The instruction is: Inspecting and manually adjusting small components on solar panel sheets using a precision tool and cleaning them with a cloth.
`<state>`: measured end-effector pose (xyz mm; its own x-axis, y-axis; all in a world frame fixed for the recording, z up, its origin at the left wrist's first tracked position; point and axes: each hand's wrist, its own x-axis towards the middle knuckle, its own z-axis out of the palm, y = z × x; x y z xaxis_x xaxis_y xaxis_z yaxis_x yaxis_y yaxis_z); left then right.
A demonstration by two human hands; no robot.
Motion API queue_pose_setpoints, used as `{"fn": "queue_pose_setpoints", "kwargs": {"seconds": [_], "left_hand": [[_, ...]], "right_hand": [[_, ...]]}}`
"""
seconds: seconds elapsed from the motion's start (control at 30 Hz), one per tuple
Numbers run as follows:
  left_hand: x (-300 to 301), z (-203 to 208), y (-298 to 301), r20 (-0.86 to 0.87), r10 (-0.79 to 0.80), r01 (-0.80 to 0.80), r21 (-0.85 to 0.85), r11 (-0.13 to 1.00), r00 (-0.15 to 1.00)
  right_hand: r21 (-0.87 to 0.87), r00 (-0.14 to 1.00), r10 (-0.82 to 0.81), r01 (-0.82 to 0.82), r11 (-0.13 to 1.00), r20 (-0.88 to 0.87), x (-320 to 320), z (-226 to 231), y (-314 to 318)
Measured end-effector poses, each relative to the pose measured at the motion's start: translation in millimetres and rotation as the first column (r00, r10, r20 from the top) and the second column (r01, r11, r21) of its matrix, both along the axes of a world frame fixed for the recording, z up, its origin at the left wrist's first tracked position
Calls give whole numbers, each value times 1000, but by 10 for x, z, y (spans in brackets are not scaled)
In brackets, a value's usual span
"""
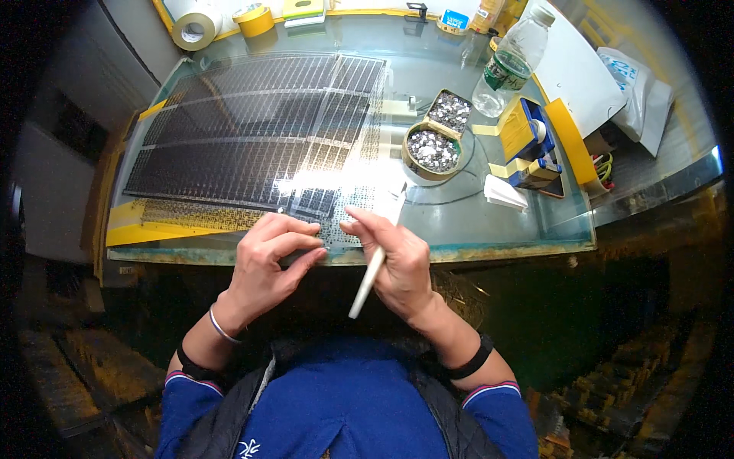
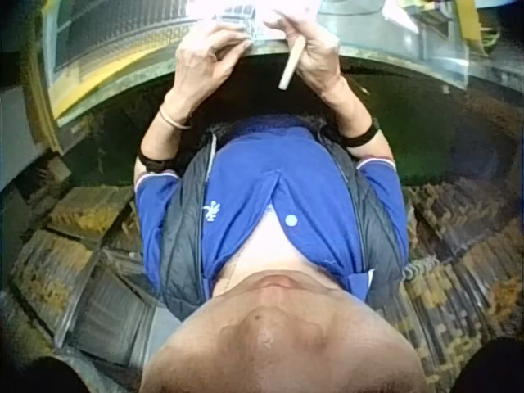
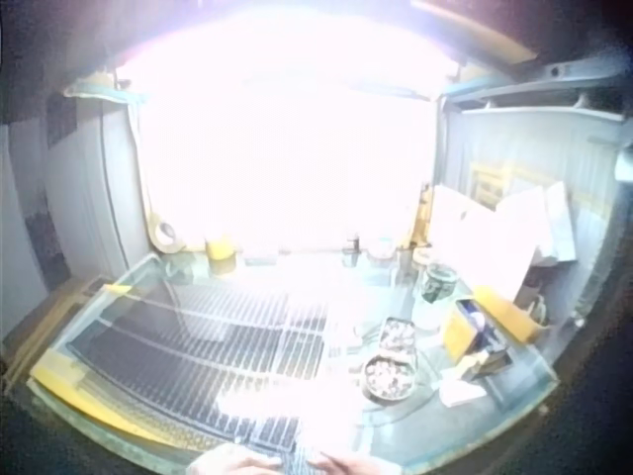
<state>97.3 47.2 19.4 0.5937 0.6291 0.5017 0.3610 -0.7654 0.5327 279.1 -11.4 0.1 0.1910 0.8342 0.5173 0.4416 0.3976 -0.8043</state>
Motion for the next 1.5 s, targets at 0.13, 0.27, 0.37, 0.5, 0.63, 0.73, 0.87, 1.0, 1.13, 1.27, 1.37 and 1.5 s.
{"fn": "queue_pose_setpoints", "kwargs": {"seconds": [0.13,0.27,0.37,0.5,0.63,0.73,0.87,1.0,1.13,1.27,1.37,1.5], "left_hand": [[64,87,-6,-41,-62,59,-67,996,997],[132,64,-70,-55,-68,65,-60,996,996],[143,-21,-64,-31,-7,4,-85,996,999],[84,-21,2,247,216,10,-679,734,945],[51,94,-35,524,212,403,-808,430,825],[57,118,-97,561,223,443,-795,415,797],[91,166,-135,581,196,464,-776,427,790],[109,176,-149,578,185,459,-772,441,795],[116,161,-166,583,198,452,-767,456,788],[127,137,-167,600,189,468,-752,464,778],[161,190,-223,587,235,421,-757,500,775],[195,190,-265,560,251,195,-617,762,790]], "right_hand": [[91,960,58,-86,992,272,27,-51,72],[137,944,8,-57,989,331,1,-103,68],[137,925,-3,-53,989,379,-7,-72,64],[139,928,11,-67,988,372,11,-82,48],[29,997,58,-57,998,-53,-27,130,-4],[12,983,133,-132,991,-127,-34,330,-53],[53,984,156,-152,987,-82,-42,373,-70],[41,967,106,-99,994,-231,-91,333,-78],[38,975,103,-97,995,-199,-85,323,-80],[42,977,80,-73,996,-198,-93,323,-89],[28,976,45,-40,999,-213,-95,303,-101],[35,962,7,3,999,-273,-95,295,-100]]}}
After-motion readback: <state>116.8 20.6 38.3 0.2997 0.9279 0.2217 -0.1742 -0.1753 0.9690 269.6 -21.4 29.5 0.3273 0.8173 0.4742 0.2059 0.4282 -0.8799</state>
